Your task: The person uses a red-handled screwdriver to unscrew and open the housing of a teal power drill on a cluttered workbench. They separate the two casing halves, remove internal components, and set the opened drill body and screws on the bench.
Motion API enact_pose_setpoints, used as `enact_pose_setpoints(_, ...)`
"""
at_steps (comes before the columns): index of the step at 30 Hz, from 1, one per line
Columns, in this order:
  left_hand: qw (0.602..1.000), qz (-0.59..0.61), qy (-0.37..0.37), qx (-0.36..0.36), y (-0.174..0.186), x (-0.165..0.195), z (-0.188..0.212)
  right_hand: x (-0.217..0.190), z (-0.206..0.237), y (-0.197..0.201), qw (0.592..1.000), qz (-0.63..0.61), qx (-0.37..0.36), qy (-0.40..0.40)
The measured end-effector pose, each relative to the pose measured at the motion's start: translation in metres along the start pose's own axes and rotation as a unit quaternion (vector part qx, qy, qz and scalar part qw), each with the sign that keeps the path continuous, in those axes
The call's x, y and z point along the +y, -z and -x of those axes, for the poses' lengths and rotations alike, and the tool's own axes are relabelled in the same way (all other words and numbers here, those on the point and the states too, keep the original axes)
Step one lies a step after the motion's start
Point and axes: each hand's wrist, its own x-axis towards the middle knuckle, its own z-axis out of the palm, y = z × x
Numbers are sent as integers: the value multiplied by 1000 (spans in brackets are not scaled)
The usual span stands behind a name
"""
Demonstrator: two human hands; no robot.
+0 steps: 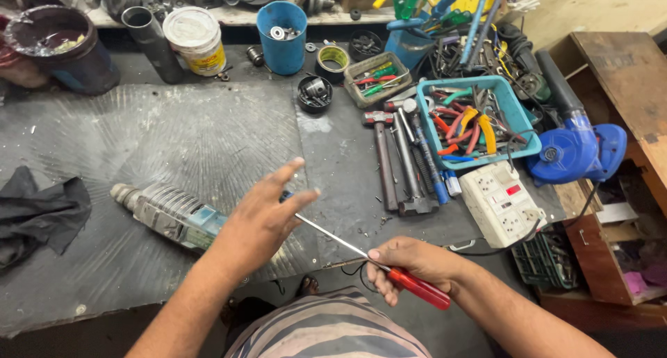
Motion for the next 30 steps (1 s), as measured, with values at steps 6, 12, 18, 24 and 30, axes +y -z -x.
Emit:
enact_pose_setpoints(6, 969, 103, 182, 128, -33, 5, 22, -5, -5, 9, 997, 49, 58, -3)
enact_pose_setpoints(12, 950, 62, 209, 225, -63, 8, 27, -2, -18, 14, 985, 138, 95, 31)
enact_pose_setpoints(18, 936, 25, 216, 278, -78, 13, 25, -19, -15, 5, 970, 207, 130, -5)
enact_pose_setpoints(24, 932, -4, 202, 301, -85, 13, 25, -42, -12, -1, 952, 287, 109, 19)
enact_pose_setpoints(30, 931, -14, 194, 309, -89, 12, 26, -43, -18, -7, 941, 297, 162, -3)
